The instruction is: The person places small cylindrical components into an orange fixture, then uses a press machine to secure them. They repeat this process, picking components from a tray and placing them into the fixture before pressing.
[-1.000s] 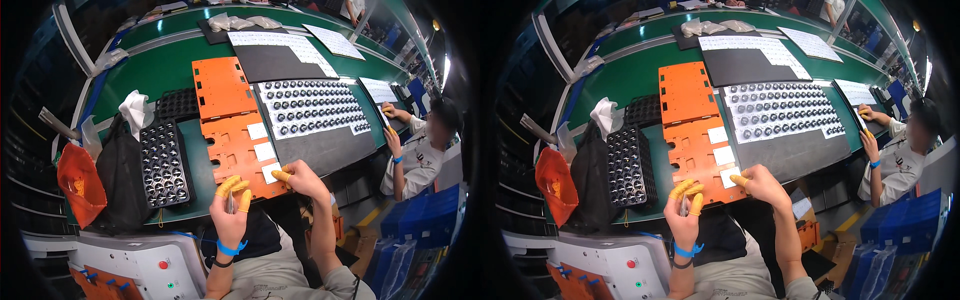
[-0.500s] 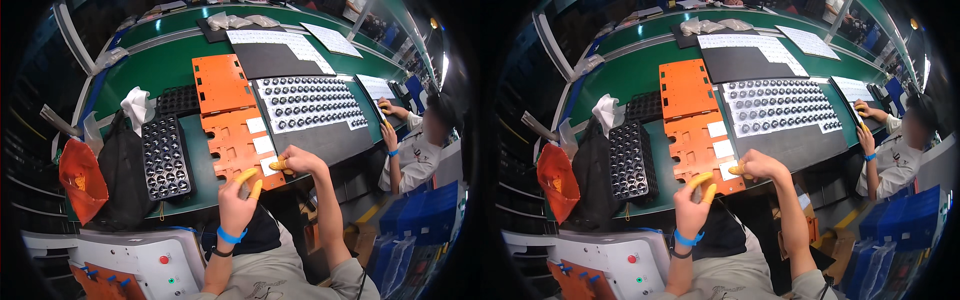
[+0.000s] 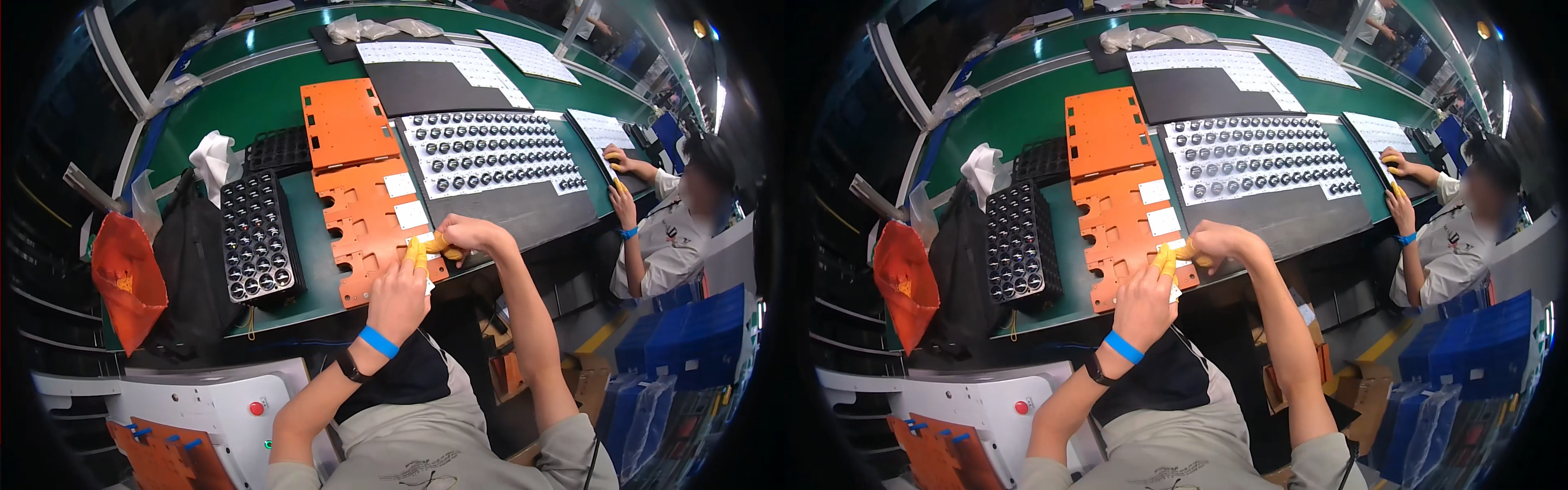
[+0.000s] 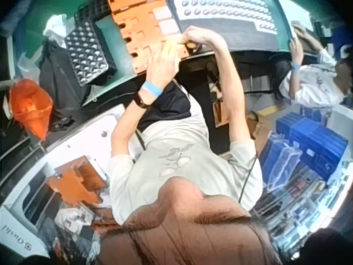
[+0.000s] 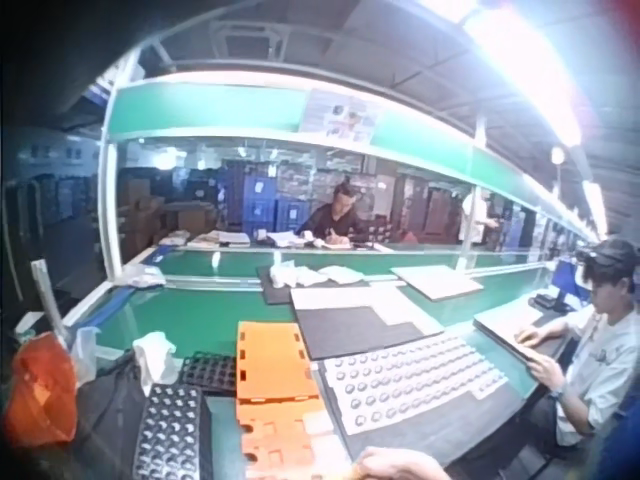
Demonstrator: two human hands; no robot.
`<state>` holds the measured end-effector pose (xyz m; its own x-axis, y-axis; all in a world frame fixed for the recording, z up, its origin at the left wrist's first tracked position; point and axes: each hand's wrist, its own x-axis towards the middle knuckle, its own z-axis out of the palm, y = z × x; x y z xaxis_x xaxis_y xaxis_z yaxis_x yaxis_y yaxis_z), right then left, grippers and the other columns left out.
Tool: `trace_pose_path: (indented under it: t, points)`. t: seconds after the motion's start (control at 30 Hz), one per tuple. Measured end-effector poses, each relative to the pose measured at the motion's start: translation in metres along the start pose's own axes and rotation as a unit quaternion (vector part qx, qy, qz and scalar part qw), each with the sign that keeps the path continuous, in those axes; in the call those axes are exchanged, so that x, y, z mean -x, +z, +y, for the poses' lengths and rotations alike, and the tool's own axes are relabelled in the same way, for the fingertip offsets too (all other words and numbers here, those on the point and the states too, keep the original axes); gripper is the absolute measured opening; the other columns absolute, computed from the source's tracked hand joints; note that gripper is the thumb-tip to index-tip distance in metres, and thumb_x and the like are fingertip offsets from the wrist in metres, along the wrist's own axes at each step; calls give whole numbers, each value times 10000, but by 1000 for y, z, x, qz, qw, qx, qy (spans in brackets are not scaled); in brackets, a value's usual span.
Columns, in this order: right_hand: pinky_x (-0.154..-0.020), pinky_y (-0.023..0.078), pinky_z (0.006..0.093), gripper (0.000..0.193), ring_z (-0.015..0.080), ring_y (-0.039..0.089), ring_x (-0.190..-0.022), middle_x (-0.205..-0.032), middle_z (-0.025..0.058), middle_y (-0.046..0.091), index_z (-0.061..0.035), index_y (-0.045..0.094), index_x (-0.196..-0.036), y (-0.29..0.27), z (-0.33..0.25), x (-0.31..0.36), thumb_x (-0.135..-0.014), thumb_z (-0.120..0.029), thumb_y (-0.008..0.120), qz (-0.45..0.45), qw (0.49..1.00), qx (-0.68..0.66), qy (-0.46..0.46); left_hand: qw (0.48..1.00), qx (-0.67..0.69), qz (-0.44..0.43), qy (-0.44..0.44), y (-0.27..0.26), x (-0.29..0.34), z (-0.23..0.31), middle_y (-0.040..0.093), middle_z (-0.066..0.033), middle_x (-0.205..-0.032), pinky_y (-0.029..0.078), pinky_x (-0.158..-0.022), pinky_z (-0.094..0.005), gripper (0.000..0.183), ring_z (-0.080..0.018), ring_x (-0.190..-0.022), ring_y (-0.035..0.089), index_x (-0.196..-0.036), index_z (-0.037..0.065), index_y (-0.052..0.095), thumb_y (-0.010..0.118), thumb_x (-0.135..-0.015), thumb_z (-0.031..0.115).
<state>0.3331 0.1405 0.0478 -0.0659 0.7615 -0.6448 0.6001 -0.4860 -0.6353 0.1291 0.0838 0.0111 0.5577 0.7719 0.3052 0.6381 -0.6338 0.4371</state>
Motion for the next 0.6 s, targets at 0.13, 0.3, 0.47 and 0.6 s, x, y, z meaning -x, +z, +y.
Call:
trace_pose_path:
  t: [0.13, 0.3, 0.47, 0.6]
  points:
    - [-543, 558, 365, 204, 222, 660, -603, -651, 123, 642, 50, 677, -756, -4, -15, 15, -831, -113, 578, 21, 989, 148, 12, 1000, 17, 8, 14, 1, 4, -5, 639, -126, -949, 550, -750, -423, 294, -308, -934, 649, -979, -3, 679, 743, -704, 81]
    - [-653, 558, 452, 378, 389, 696, -717, -732, 223, 688, 38, 705, -774, 36, -90, 42, -833, -330, 769, 339, 850, 363, -175, 997, 37, 60, 16, 5, 1, 0, 634, -130, -922, 555, -763, -401, 247, -299, -948, 641, -922, 7, 662, 724, -701, 96]
    - [-778, 564, 476, 627, 381, 668, -966, -1182, 234, 606, 63, 568, -1239, 161, -211, 13, -900, -452, 682, 300, 844, 286, -340, 981, 66, 176, 39, 35, 12, -16, 654, -173, -1074, 480, -876, -463, 387, -343, -1036, 608, -1158, 2, 641, 649, -788, 112]
    - [-1017, 417, 675, 957, 563, 309, -1393, -1536, 302, 321, 69, 337, -1505, 209, -241, -23, -880, -592, 634, 308, 858, 347, -220, 995, 79, 53, -9, -2, 9, -7, 645, -178, -1031, 519, -791, -460, 416, -340, -983, 638, -1143, -27, 630, 654, -755, 119]
